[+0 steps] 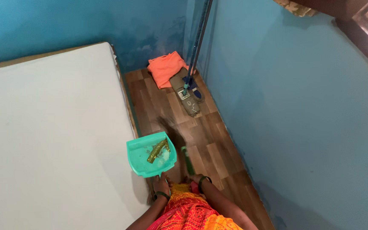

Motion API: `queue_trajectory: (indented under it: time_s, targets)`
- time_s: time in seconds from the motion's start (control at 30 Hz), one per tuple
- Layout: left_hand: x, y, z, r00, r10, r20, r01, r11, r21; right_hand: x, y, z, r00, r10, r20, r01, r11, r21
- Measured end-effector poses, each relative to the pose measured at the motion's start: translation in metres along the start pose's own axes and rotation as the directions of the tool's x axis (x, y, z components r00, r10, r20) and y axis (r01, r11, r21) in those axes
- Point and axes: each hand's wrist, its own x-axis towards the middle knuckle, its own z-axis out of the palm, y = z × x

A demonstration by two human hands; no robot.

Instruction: The person sweeps a wooden floor using a broom and a dustpan. They move around a room with a bed and several plastic chairs, sweeping debris into the dustpan.

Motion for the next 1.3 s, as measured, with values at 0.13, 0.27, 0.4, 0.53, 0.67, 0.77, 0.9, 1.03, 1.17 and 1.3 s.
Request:
queue_trajectory:
  time_s: [0.13,0.27,0.4,0.53,0.67,0.77,0.9,1.03,1.17,1.3]
  targets:
    - [0.016,0.007,0.020,0.996,-0.084,-0.001,0.084,0.996,-0.012,0.004,-0.041,-0.004,0.974,-0.081,-0.210,0.124,0.972,0.201]
    - [0.033,0.011,0.044,0.988,-0.155,0.013,0.155,0.987,-0.033,0.005,-0.086,-0.011,0.946,-0.118,-0.302,0.191,0.956,0.223]
    - [0.048,0.011,0.074,0.993,-0.094,0.067,0.095,0.995,-0.014,0.005,-0.103,-0.022,0.966,-0.156,-0.206,0.231,0.879,0.417]
    - [0.054,0.007,0.101,0.989,-0.033,0.144,0.031,0.999,0.016,0.009,-0.110,-0.046,0.983,-0.147,-0.114,0.178,0.918,0.354]
    - [0.063,0.011,0.121,0.985,-0.082,0.150,0.064,0.990,0.124,0.007,-0.106,-0.060,0.990,-0.097,-0.100,0.132,0.889,0.438]
    - [0.069,0.013,0.128,0.975,-0.049,0.219,0.007,0.982,0.189,0.007,-0.108,-0.071,0.991,-0.078,-0.105,0.125,0.795,0.593]
    - [0.083,0.019,0.145,0.957,-0.107,0.268,0.045,0.972,0.229,0.010,-0.112,-0.080,0.974,0.033,-0.226,0.155,0.630,0.761]
    - [0.098,0.029,0.163,0.935,-0.171,0.311,0.066,0.945,0.321,0.010,-0.127,-0.078,0.959,0.070,-0.274,0.179,0.600,0.780]
    - [0.113,0.038,0.184,0.908,-0.236,0.345,0.081,0.908,0.410,0.010,-0.138,-0.072,0.967,-0.061,-0.246,0.233,0.593,0.771]
    - [0.121,0.041,0.196,0.873,-0.265,0.410,0.030,0.867,0.497,0.012,-0.135,-0.067,0.990,-0.103,-0.100,0.143,0.679,0.720]
